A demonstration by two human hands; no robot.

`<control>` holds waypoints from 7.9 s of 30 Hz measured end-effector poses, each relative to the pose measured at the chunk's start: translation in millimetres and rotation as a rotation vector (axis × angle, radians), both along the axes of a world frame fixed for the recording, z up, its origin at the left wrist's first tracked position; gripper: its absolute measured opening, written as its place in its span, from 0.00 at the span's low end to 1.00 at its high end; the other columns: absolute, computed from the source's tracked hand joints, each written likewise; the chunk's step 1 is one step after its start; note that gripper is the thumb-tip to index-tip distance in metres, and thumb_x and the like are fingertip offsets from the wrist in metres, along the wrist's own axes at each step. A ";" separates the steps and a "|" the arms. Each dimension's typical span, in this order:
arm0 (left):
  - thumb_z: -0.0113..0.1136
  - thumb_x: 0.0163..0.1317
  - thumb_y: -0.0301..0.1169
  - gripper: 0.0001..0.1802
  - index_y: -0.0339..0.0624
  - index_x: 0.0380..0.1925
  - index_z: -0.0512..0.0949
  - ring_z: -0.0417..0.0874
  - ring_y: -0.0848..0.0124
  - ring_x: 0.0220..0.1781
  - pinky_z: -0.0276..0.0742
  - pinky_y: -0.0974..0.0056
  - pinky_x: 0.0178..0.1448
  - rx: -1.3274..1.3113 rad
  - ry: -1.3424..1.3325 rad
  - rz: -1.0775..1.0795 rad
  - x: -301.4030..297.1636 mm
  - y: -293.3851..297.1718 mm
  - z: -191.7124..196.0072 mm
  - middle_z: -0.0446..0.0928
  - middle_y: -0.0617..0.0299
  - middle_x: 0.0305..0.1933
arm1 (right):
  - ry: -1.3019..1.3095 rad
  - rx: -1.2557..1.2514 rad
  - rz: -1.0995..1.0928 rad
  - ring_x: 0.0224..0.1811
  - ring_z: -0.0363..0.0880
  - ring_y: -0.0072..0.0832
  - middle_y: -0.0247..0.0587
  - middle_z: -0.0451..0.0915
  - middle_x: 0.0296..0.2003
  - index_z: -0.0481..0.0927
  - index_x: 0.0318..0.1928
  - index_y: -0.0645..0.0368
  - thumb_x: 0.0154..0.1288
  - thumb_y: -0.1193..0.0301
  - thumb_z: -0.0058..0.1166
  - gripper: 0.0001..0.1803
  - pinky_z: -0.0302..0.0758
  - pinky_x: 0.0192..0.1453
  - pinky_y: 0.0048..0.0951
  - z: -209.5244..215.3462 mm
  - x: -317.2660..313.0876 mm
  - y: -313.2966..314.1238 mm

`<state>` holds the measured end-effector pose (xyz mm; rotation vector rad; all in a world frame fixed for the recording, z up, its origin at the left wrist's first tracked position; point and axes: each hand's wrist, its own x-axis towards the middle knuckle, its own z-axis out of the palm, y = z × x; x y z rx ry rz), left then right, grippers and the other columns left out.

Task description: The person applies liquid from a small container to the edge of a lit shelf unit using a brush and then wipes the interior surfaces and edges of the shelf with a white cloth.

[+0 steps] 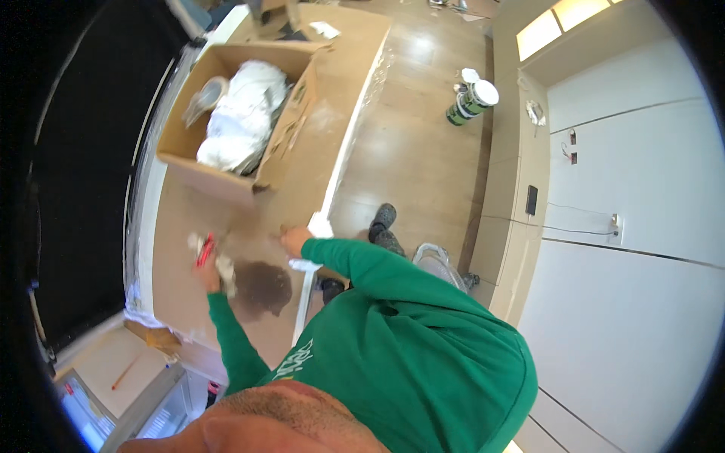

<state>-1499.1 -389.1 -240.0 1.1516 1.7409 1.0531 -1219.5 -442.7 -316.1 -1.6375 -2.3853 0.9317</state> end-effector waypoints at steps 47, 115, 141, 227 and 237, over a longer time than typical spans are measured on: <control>0.46 0.72 0.39 0.30 0.42 0.71 0.58 0.76 0.59 0.62 0.67 0.59 0.69 -0.214 0.648 -1.542 1348.8 735.3 -204.2 0.74 0.51 0.63 | 1.527 -0.339 -2.029 0.33 0.83 0.26 0.43 0.84 0.36 0.81 0.46 0.61 0.71 0.57 0.53 0.18 0.79 0.35 0.29 -58.5 927.8 285.5; 0.62 0.62 0.36 0.21 0.36 0.51 0.77 0.78 0.55 0.57 0.73 0.57 0.60 0.534 -0.338 -2.269 1156.7 239.7 34.0 0.78 0.47 0.51 | 2.272 0.964 -1.971 0.58 0.77 0.38 0.43 0.77 0.57 0.72 0.61 0.61 0.75 0.45 0.36 0.33 0.73 0.63 0.40 53.8 833.8 128.6; 0.51 0.72 0.35 0.14 0.40 0.51 0.77 0.80 0.72 0.45 0.80 0.63 0.49 -1.523 -0.656 -2.122 1121.4 66.5 11.7 0.80 0.63 0.46 | 1.906 1.029 -1.788 0.61 0.74 0.47 0.64 0.73 0.59 0.53 0.73 0.62 0.74 0.40 0.30 0.42 0.73 0.60 0.40 212.9 657.4 -30.8; 0.62 0.46 0.21 0.10 0.39 0.32 0.81 0.83 0.60 0.27 0.78 0.62 0.34 0.734 -0.271 -2.081 972.3 304.8 94.6 0.82 0.55 0.29 | 1.615 0.278 -1.793 0.38 0.83 0.27 0.40 0.80 0.41 0.73 0.54 0.58 0.74 0.46 0.41 0.27 0.82 0.42 0.30 211.8 669.7 197.0; 0.65 0.62 0.44 0.21 0.36 0.22 0.80 0.69 0.81 0.21 0.68 0.68 0.26 0.063 -0.136 -1.880 998.2 303.1 100.7 0.73 0.67 0.17 | 0.745 0.469 -1.903 0.54 0.79 0.38 0.60 0.74 0.57 0.58 0.69 0.61 0.65 0.66 0.60 0.37 0.77 0.53 0.34 249.0 654.3 192.9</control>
